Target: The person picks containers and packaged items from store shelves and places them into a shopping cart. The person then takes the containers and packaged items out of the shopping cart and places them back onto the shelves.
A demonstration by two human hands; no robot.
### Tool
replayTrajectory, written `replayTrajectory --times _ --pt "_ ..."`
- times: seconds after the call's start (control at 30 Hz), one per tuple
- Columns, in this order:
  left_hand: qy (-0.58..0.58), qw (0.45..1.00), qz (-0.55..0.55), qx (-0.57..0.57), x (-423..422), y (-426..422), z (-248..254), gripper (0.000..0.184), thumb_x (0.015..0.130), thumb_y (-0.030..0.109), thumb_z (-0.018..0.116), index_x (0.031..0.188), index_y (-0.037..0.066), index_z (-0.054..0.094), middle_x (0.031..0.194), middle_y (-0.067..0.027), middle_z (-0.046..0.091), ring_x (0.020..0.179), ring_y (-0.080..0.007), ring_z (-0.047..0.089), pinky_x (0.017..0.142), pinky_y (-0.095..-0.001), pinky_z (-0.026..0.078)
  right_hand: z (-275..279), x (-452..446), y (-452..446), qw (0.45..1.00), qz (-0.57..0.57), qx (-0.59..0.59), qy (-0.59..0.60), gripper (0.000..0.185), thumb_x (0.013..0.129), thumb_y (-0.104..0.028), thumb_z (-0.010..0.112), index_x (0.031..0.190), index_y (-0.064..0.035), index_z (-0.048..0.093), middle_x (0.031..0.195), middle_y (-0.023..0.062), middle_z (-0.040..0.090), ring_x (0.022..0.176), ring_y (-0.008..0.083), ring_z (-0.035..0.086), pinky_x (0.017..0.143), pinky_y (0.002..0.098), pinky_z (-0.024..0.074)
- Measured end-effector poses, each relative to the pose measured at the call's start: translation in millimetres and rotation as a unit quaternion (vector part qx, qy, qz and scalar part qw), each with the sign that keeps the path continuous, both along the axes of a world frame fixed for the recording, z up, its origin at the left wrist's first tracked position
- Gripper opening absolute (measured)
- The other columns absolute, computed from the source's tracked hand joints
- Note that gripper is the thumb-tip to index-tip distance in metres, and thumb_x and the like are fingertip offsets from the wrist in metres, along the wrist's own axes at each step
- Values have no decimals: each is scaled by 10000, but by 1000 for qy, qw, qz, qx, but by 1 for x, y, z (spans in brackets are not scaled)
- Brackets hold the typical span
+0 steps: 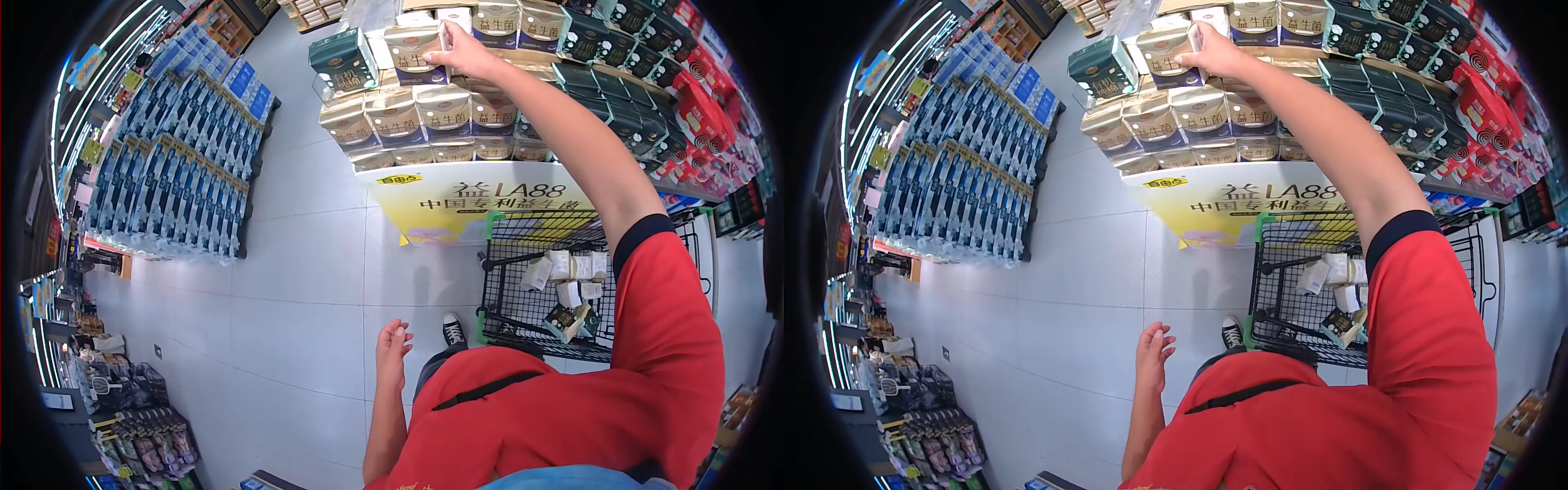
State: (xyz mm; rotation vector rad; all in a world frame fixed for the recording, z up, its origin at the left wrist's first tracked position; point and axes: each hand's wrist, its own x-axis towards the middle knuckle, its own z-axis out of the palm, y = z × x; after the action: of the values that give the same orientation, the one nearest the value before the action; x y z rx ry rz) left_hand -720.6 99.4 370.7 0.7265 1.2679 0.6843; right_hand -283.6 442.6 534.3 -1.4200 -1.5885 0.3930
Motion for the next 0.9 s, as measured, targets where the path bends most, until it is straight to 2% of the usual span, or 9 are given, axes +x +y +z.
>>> replayTrajectory --times 0.13,0.3,0.37,0.5,0.53,0.63,0.67,0.83,0.9 --pt "19 1000 13 3 -9 0 1 427 953 317 571 1281 59 476 1211 -78 554 996 -163 553 839 -324 456 -7 8 -1 990 -60 -60 -116 771 740 -351 806 1299 45 452 1181 206 616 1064 281 619 920 352 481" --pt "20 1000 9 -11 -17 -3 -7 394 959 299 563 1268 67 485 1200 -61 562 984 -149 555 825 -312 457 -2 -9 2 995 -20 -68 -67 741 738 -334 810 1297 27 484 1137 200 646 1023 265 641 899 338 490" --pt "20 1000 7 -10 -17 -2 -7 385 961 294 562 1263 68 488 1196 -55 564 980 -143 556 821 -307 457 -7 -20 9 994 -51 -60 -70 592 802 -168 769 1279 31 481 1077 125 662 980 187 634 880 308 498" --pt "28 1000 2 -5 -18 1 -6 375 960 289 565 1255 69 493 1189 -52 568 974 -135 557 819 -299 456 -6 -37 15 981 -108 -59 -147 554 785 -226 778 1229 3 539 1047 120 676 941 203 650 852 315 506" --pt "30 1000 -1 -3 -19 1 -7 375 959 290 567 1253 70 494 1189 -52 568 974 -134 557 819 -299 456 -4 -43 14 978 -122 -57 -162 553 775 -295 777 1201 -17 561 1060 143 677 960 248 659 854 343 511" --pt "38 999 -14 -10 -17 2 -5 388 956 294 570 1261 66 493 1189 -54 568 980 -138 555 820 -301 455 3 -52 9 961 -168 -98 -198 560 769 -348 775 1177 -24 569 1079 169 672 991 289 654 861 372 512" --pt "39 999 -19 -11 -16 2 -5 388 956 294 570 1261 66 493 1189 -54 568 980 -138 555 820 -301 455 8 -55 3 957 -159 -124 -207 566 809 -420 711 1182 -27 546 1120 172 655 1048 314 633 901 405 502" --pt "59 997 -55 -3 -9 4 -9 407 951 284 578 1276 49 510 1177 -41 593 984 -126 567 833 -297 445 14 -70 -22 932 -217 -180 -229 547 848 -475 652 1207 -78 540 1143 125 655 1078 289 622 883 410 511" --pt "65 994 -83 0 -3 7 -6 416 952 296 572 1280 49 500 1193 -48 578 994 -139 561 844 -308 447 20 -71 -38 939 -212 -206 -175 605 837 -453 655 1283 -73 502 1128 163 651 1086 306 617 886 423 506"
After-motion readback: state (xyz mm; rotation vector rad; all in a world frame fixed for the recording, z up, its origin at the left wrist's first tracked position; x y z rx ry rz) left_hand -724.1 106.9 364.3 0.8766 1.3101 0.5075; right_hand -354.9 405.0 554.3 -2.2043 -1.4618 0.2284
